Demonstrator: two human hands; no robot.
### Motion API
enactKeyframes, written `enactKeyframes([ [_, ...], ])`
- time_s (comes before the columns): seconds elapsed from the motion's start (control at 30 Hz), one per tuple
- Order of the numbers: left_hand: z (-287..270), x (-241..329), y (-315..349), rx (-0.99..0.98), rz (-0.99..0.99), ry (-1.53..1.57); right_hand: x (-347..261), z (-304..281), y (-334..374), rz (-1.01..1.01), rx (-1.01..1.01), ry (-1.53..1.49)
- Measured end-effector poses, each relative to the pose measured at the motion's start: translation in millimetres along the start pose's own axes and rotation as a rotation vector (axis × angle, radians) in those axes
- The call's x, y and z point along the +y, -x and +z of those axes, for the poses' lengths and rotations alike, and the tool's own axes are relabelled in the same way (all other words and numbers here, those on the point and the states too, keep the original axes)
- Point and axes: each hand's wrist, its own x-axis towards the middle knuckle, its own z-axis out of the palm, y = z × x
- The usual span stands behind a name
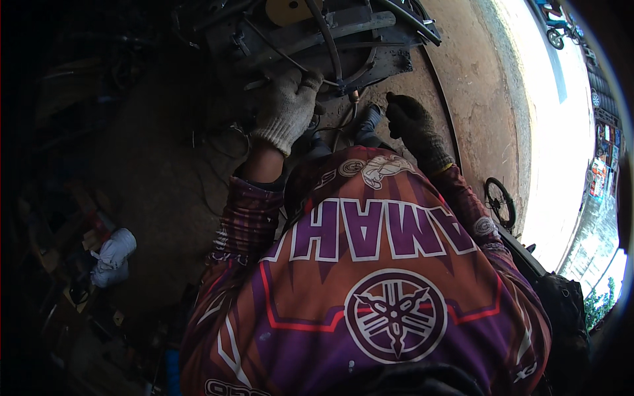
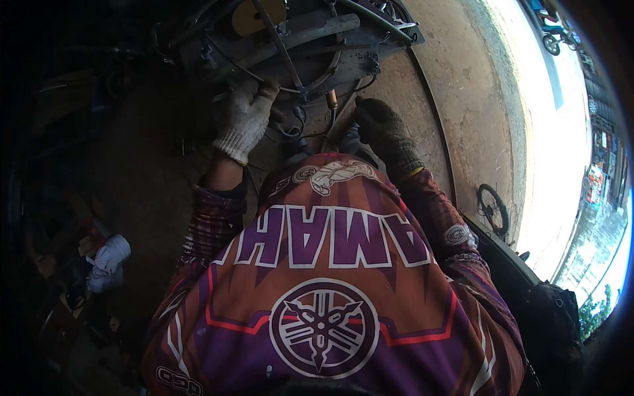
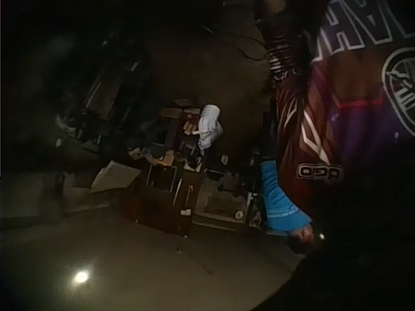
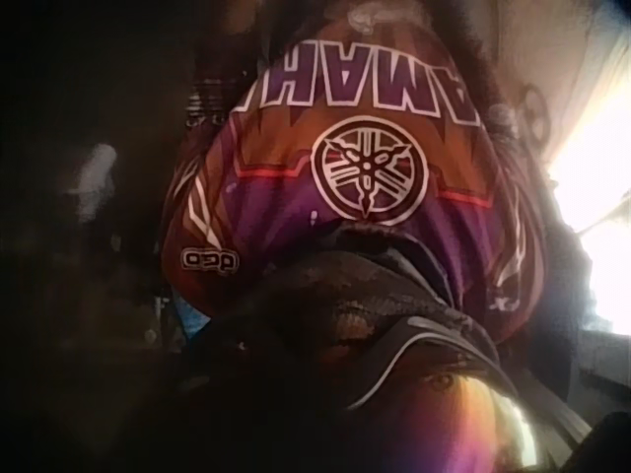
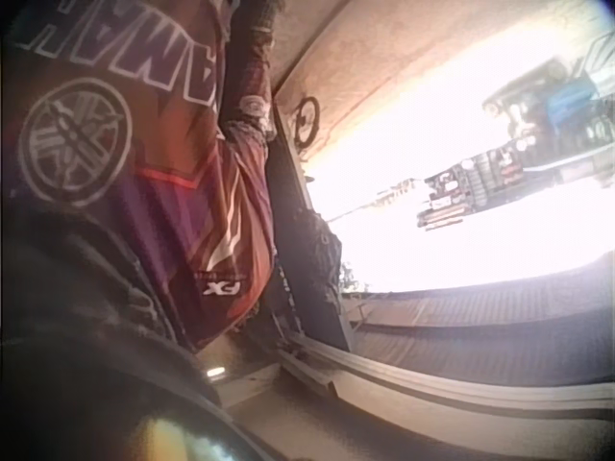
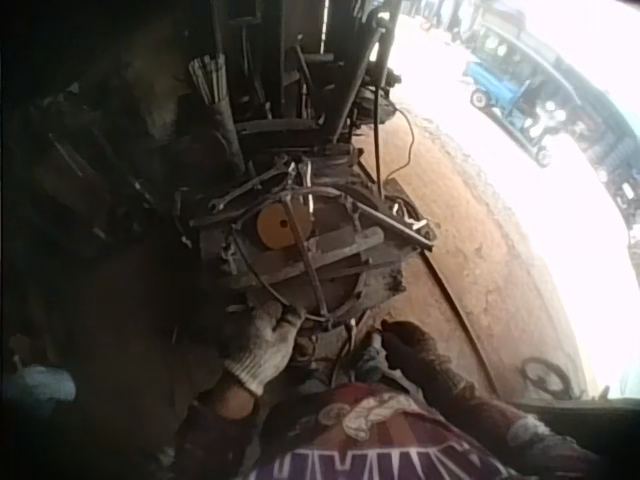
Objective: The person fits a metal rod and a pipe into a curved metal jig and bends them into shape by hand.
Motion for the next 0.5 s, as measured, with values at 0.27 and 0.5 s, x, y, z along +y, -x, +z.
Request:
enactKeyframes([
  [0.27, -1.7, 2.4, 0.3, -0.001, -0.04, -0.06, -2.4, 0.0, 2.4, 0.007, 0.013, 0.029],
  [0.5, -2.1, 5.9, 1.7, -0.006, -0.047, -0.038, -3.3, -0.2, 1.1, -0.003, 0.003, 0.048],
])
